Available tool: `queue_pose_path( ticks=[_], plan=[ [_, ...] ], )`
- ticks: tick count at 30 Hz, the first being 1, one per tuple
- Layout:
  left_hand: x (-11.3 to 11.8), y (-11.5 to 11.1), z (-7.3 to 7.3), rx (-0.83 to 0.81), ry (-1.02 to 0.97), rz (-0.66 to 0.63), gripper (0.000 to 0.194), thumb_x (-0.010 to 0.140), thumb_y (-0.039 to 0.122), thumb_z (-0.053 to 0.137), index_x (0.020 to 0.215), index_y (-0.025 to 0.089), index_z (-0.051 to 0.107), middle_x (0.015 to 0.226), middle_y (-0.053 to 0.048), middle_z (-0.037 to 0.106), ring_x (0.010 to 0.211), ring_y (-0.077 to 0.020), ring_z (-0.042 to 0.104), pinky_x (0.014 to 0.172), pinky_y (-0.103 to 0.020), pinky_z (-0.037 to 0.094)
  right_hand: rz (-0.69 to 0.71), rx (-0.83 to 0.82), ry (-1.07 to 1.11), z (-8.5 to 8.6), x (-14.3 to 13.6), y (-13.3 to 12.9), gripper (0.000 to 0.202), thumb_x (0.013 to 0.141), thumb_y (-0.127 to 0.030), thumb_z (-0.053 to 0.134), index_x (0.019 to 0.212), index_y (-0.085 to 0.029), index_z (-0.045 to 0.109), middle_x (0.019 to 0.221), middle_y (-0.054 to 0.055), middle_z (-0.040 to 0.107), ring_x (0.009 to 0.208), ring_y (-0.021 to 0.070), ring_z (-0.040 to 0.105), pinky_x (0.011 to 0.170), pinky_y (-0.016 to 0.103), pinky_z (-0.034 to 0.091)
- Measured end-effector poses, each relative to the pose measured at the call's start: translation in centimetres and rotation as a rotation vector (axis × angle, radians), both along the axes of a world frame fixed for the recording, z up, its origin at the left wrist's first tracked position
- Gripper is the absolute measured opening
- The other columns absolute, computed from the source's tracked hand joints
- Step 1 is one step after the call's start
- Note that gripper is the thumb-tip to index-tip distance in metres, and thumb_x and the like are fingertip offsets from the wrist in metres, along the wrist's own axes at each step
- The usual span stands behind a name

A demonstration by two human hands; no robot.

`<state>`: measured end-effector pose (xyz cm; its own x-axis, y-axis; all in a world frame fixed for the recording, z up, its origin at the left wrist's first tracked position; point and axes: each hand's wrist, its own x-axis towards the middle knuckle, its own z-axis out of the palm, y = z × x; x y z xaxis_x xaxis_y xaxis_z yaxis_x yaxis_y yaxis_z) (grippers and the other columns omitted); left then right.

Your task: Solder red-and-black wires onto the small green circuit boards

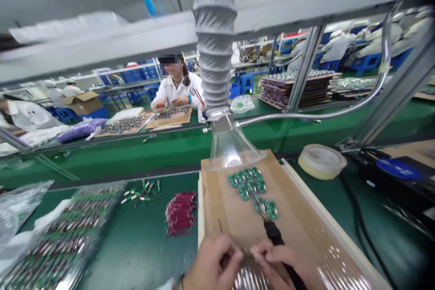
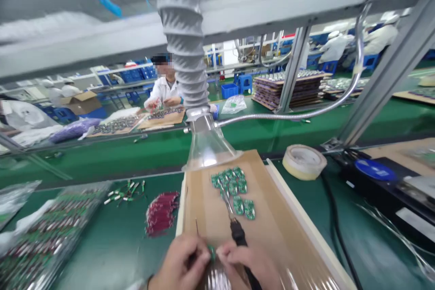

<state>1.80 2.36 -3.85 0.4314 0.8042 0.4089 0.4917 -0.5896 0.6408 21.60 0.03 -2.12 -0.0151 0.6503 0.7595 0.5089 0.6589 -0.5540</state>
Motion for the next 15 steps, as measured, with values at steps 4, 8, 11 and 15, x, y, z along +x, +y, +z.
queue_pose_path(
  ticks=[4,8,11,15],
  plan=[
    [-0.2,-0.3,4.3,-0.203,-0.068,0.083,0.027,0.091,0.031,0.051,0.072,0.016,0.061,0.064,-0.003,0.064,0.058,-0.0109,0.056,0.055,-0.02,0.04,0.083,-0.151,-0.087,1.4,0.8,-0.6,0.012,0.092,-0.024,0.057,0.088,-0.025,0.068,0.078,-0.002,0.075,0.068,0.0135,0.073,0.066,0.02,0.059],
    [-1.1,0.5,5.0,-0.341,-0.082,0.178,0.024,0.088,0.032,0.056,0.072,0.015,0.061,0.06,0.001,0.058,0.055,-0.0093,0.05,0.053,-0.02,0.038,0.144,-0.371,-0.005,1.8,2.2,-0.8,0.014,0.096,-0.027,0.054,0.103,-0.025,0.066,0.073,-0.003,0.072,0.065,0.0121,0.069,0.064,0.022,0.056],
    [-1.3,0.1,4.5,-0.39,-0.023,0.174,0.02,0.087,0.03,0.056,0.074,0.016,0.06,0.06,0.002,0.057,0.054,-0.0086,0.048,0.053,-0.019,0.037,0.232,-0.344,-0.006,2.2,3.5,-1.0,0.026,0.096,-0.036,0.055,0.117,-0.026,0.064,0.076,-0.001,0.065,0.066,0.0121,0.064,0.061,0.024,0.051],
    [-0.8,-0.6,4.4,-0.453,0.122,0.122,0.018,0.086,0.025,0.055,0.072,0.016,0.06,0.061,0.002,0.06,0.055,-0.009,0.052,0.055,-0.02,0.037,0.173,-0.372,-0.105,3.4,4.2,-1.0,0.026,0.091,-0.038,0.063,0.112,-0.024,0.068,0.091,0.003,0.066,0.082,0.0166,0.065,0.072,0.029,0.051]
  ],
)
